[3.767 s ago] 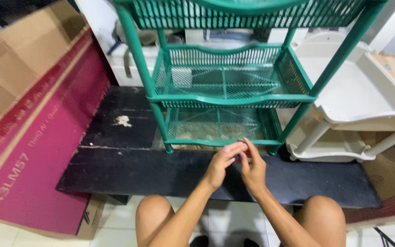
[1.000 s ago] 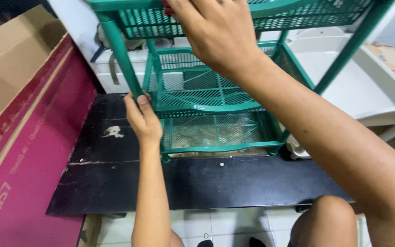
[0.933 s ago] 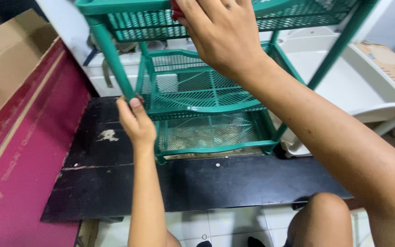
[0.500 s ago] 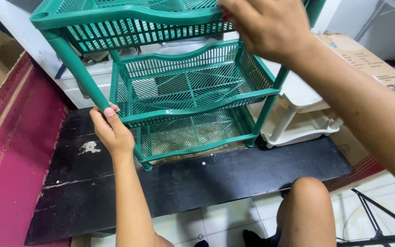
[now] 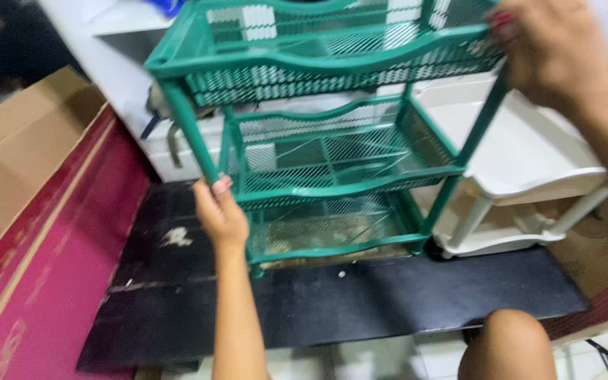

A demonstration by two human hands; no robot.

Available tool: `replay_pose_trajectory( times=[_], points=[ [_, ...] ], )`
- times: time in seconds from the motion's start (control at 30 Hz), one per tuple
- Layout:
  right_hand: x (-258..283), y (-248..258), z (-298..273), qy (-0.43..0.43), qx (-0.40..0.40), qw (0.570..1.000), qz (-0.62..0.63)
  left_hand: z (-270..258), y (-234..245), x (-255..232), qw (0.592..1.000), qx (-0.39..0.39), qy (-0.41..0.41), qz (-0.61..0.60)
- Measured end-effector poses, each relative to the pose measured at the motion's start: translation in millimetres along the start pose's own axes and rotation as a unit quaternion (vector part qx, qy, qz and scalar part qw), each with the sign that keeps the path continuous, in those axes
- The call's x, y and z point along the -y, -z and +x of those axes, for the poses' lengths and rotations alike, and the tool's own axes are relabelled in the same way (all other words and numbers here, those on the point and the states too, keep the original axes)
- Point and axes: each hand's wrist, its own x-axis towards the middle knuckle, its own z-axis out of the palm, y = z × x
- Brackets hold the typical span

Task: The person wipes the vertical supports and basket edges of a green plastic three-tier rack with a red cloth. They rotate the rack to reach different sides and continue wiping the same areas repeatedly.

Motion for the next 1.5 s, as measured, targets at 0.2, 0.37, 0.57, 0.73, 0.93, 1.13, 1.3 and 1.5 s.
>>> replay_pose_trajectory(
  times=[0.2, 0.37, 0.57, 0.73, 0.93, 1.13, 1.3, 1.5],
  points=[
    [41, -17, 64, -0.104, 0.075, 0.989, 0.067, -6, -1, 1, 0.999, -0.014, 0.025, 0.032],
    [130, -32, 154, -0.135, 0.168, 0.971, 0.108, -8, 1, 0, 0.998, -0.017, 0.012, 0.057],
    [226, -76, 234, 0.081, -0.169, 0.966, 0.179, -3, 2, -5, 0.999, -0.020, 0.018, 0.036],
    [231, -87, 229, 0.058, -0.136, 0.975, 0.167, 1, -1, -4, 0.998, -0.016, 0.043, 0.036],
    [184, -71, 174, 0.058, -0.111, 0.971, 0.204, -3, 0, 5, 0.998, -0.018, 0.005, 0.061],
    [146, -54, 121, 0.040, -0.074, 0.993, 0.079, -3, -2, 3, 0.998, -0.020, 0.000, 0.066],
    [107, -38, 88, 0.047, -0.014, 0.999, 0.020, -4, -1, 2, 0.999, -0.011, -0.001, 0.044],
    [53, -24, 47, 0.005, -0.001, 1.000, 0.016, -4, 1, -1, 0.999, -0.003, -0.007, 0.044]
  ],
)
